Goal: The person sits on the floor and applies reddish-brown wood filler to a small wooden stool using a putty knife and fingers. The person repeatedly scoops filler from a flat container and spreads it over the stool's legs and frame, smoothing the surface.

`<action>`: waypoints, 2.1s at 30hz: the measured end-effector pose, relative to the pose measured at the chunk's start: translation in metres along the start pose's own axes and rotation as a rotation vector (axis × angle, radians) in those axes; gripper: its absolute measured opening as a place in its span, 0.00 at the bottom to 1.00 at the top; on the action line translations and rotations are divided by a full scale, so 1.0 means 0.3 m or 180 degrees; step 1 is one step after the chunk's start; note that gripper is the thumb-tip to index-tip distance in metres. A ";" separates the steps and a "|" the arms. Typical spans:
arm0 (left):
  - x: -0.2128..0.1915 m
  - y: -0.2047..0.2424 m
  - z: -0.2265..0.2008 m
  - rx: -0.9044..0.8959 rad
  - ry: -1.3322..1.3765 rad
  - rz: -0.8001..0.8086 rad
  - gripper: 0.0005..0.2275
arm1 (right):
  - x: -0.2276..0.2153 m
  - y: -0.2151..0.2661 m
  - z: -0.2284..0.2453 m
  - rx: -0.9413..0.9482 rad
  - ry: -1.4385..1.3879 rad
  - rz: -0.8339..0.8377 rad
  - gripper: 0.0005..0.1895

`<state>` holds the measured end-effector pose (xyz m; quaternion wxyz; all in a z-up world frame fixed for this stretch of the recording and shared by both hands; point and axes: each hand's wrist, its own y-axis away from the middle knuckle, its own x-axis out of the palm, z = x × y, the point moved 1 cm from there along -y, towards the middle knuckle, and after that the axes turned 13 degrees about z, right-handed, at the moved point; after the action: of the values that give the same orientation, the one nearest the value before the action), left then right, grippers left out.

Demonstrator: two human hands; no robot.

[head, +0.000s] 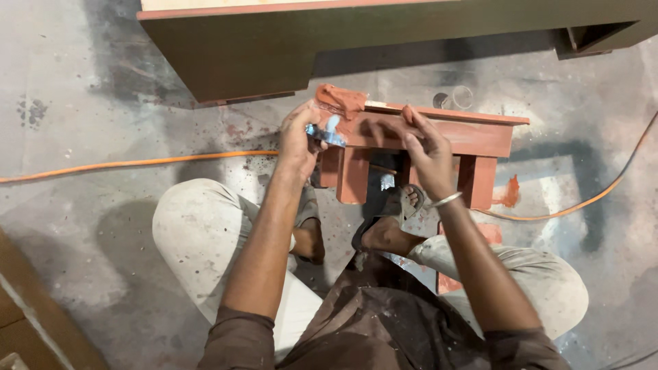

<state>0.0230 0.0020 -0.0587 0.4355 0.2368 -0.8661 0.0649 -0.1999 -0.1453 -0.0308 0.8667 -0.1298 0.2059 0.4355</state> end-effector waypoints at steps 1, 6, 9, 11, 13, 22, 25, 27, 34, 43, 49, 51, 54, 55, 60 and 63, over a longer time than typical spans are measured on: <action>-0.003 -0.005 -0.007 0.0099 0.0061 0.0045 0.07 | 0.019 -0.025 -0.016 -0.0207 0.0471 -0.0285 0.27; -0.016 0.007 -0.031 0.0347 0.0236 0.0120 0.06 | 0.199 -0.074 -0.020 0.0094 0.2942 -0.0681 0.45; -0.007 0.010 -0.056 0.0310 0.0266 0.0125 0.10 | 0.282 -0.060 0.013 0.0081 0.3305 -0.0343 0.48; -0.004 0.014 -0.066 0.0220 0.0360 0.0045 0.09 | 0.278 -0.040 0.016 0.0047 0.3462 -0.0270 0.46; -0.002 0.019 -0.065 0.0313 0.0317 0.0055 0.07 | 0.212 -0.023 -0.005 0.0056 0.3700 -0.0432 0.42; 0.015 0.014 -0.076 0.0540 0.0425 -0.0037 0.07 | 0.131 -0.070 -0.083 0.0069 0.3516 -0.0182 0.43; 0.012 0.011 -0.080 0.0574 0.0491 -0.0064 0.08 | 0.218 -0.113 -0.051 -0.0067 0.3293 -0.0027 0.38; 0.003 0.007 -0.087 0.0591 0.0511 -0.0069 0.07 | 0.265 -0.150 -0.018 -0.0250 0.3271 0.0009 0.36; -0.063 0.031 -0.124 0.0533 0.0426 -0.0055 0.09 | 0.324 -0.214 0.149 -0.1056 0.3441 0.0248 0.31; 0.037 0.092 -0.070 -0.0936 0.0163 0.1377 0.16 | 0.018 -0.009 0.370 -0.1675 0.2304 0.0847 0.35; 0.100 0.088 0.023 -0.1236 0.0354 0.2163 0.24 | -0.144 0.138 0.493 -0.1688 0.3977 0.1059 0.36; 0.108 0.067 0.055 -0.1373 0.0074 0.2232 0.20 | -0.176 0.181 0.491 -0.1421 0.3507 0.1023 0.32; 0.108 0.064 0.133 -0.1538 -0.0253 0.2251 0.17 | -0.176 0.253 0.428 -0.1129 0.2902 0.1128 0.30; 0.113 0.061 0.161 -0.1596 -0.0092 0.2129 0.18 | -0.171 0.269 0.401 -0.1066 0.2721 0.1174 0.29; 0.172 0.040 0.276 -0.1537 -0.0312 0.1326 0.10 | -0.214 0.313 0.274 -0.0610 0.1870 0.1131 0.29; 0.228 0.028 0.316 -0.1294 -0.0290 0.0969 0.05 | -0.274 0.345 0.214 -0.0390 0.1011 0.1005 0.25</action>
<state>-0.0843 -0.0450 -0.0624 0.4199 0.0141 -0.9057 -0.0564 -0.3118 -0.1162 0.0598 0.7350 -0.2153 0.3306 0.5515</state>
